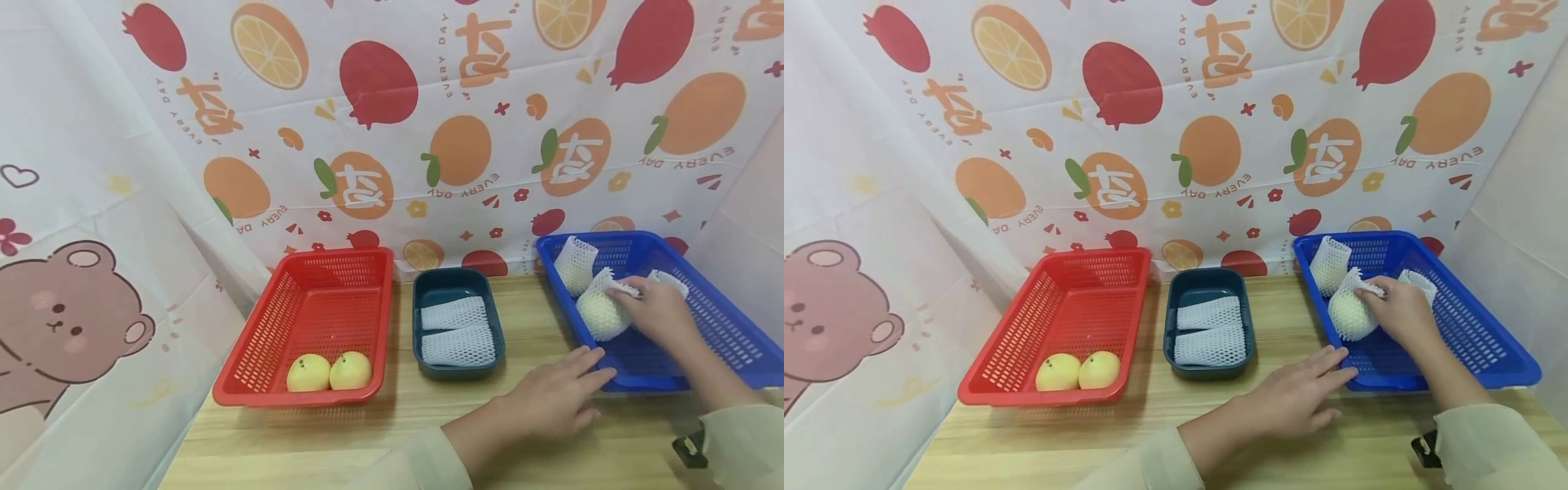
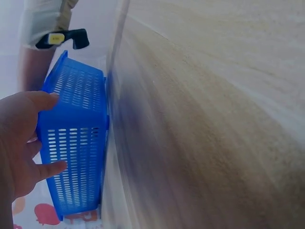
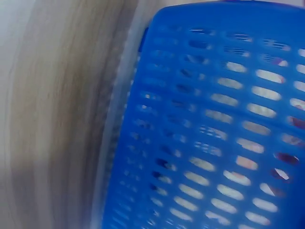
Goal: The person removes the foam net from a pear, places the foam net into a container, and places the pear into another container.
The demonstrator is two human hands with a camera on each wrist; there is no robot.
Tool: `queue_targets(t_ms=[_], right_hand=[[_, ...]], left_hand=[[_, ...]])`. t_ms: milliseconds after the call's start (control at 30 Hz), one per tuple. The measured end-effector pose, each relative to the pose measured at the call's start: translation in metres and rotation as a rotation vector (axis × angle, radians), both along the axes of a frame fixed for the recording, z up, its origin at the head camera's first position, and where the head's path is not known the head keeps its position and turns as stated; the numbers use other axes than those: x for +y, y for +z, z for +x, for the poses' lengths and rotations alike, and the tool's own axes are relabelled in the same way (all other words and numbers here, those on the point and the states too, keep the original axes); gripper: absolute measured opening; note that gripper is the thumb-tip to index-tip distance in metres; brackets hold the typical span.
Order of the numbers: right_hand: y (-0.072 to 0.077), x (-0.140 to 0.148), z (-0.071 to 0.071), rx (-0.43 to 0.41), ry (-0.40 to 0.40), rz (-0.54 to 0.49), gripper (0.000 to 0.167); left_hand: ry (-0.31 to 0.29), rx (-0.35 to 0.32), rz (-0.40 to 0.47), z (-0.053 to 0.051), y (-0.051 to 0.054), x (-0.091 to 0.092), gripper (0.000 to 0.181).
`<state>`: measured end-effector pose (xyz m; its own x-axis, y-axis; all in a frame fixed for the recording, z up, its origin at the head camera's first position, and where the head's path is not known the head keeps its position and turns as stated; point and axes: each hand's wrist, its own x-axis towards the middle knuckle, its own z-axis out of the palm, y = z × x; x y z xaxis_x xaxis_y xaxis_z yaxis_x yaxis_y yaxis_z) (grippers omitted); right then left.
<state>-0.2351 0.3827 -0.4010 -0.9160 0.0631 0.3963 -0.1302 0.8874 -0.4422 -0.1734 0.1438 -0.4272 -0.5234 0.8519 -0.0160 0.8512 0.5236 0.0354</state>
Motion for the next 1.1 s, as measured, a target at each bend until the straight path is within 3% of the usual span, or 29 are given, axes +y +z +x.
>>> queue_targets(t_ms=[200,333,567,633,700,800,900,967,1033,1100], right_hand=[[0.024,-0.004,0.021,0.078,-0.017,-0.015,0.035],[0.036,-0.012,0.04,0.17,-0.005,-0.012,0.027],[0.042,-0.033,0.074,0.379,0.108,0.021,0.021],[0.042,-0.038,0.084,0.417,0.118,0.023,0.023],[0.041,-0.042,0.092,0.447,0.132,0.018,0.025],[0.037,-0.05,0.103,0.482,0.184,-0.004,0.029],[0.03,-0.059,0.11,0.502,0.25,-0.023,0.032],[0.025,-0.067,0.115,0.501,0.287,-0.044,0.035],[0.018,-0.075,0.118,0.49,0.318,-0.065,0.039],[0.012,-0.085,0.121,0.472,0.346,-0.087,0.042]], left_hand=[[0.018,-0.023,0.038,-0.001,0.0,-0.006,0.067],[0.06,-0.093,0.096,0.001,0.002,-0.009,0.068],[0.245,-0.141,0.392,0.014,0.001,-0.015,0.062],[0.307,-0.247,0.507,0.019,0.001,-0.017,0.058],[0.365,-0.396,0.613,0.022,0.001,-0.02,0.062],[0.445,-0.633,0.758,0.027,0.003,-0.024,0.079],[0.486,-0.783,0.847,0.031,0.005,-0.031,0.097],[0.489,-0.858,0.904,0.033,0.007,-0.037,0.102],[0.479,-0.891,0.943,0.035,0.007,-0.043,0.103],[0.451,-0.864,0.941,0.036,0.007,-0.051,0.1]])
